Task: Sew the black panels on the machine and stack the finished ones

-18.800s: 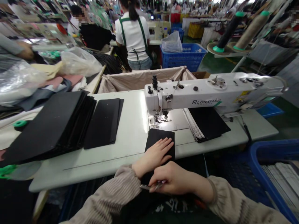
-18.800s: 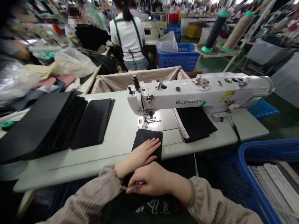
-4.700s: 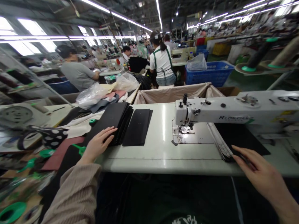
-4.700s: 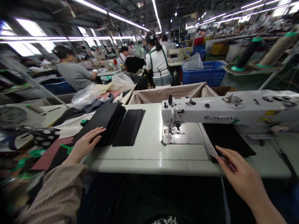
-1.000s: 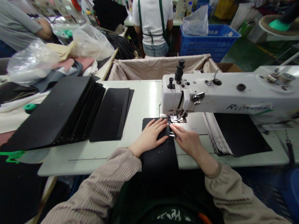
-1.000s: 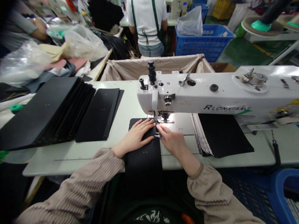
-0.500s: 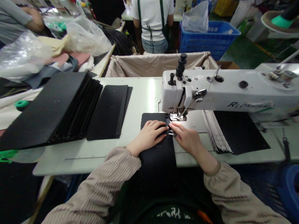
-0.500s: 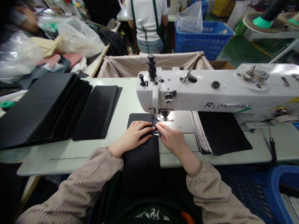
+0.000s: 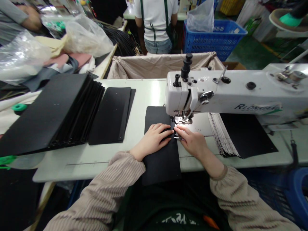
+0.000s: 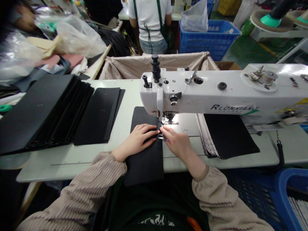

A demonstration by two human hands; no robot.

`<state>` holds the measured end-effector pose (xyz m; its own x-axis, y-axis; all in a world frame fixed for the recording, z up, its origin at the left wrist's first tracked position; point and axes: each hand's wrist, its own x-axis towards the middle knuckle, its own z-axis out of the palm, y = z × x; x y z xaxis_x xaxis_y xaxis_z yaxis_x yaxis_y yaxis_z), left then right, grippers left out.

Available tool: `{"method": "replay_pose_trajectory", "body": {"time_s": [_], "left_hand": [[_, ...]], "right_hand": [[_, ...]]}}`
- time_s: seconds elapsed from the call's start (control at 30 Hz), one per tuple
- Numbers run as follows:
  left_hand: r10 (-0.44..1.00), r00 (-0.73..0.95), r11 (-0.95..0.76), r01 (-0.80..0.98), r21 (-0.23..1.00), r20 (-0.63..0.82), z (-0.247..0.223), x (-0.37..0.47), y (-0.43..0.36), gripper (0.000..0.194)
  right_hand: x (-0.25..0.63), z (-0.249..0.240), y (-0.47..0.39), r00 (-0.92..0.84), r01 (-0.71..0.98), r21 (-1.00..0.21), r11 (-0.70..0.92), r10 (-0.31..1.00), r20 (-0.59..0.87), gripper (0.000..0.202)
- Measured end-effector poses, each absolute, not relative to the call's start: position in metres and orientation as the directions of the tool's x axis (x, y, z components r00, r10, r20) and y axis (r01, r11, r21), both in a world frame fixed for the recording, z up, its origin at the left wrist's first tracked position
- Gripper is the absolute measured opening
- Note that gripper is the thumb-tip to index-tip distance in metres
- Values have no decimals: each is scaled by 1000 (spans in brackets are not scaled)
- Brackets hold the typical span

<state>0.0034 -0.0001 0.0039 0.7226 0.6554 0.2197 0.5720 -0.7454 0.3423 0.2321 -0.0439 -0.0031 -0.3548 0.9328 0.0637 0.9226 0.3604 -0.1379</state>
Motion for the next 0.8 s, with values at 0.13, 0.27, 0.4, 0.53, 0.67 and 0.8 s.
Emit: {"method": "replay_pose_trajectory", "body": {"time_s": [0.13,0.27,0.4,0.53,0.67,0.8], "left_hand": [[659,719,-742,571,351,222,3,4,0,32],[659,719,-742,571,352,221,3,3,0,31],[658,719,-743,571,350,223,2,3,0,31],[656,721,-744,569,349,224,1,3,0,32],[658,719,-743,571,348,226,0,3,1,32],[665,709,-739,579,346,235,-2,2,1,31]], "right_hand": [[232,-3,-44,-357,921,-140,363,932,66,50],[231,-3,-43,-360,918,-146,368,930,82,49],[232,-5,-44,-361,918,-147,369,929,81,49],[233,-6,-44,-357,920,-146,364,931,71,50],[233,-6,-44,-356,922,-143,360,933,55,52],[232,-5,-44,-352,924,-140,356,935,50,52]]}}
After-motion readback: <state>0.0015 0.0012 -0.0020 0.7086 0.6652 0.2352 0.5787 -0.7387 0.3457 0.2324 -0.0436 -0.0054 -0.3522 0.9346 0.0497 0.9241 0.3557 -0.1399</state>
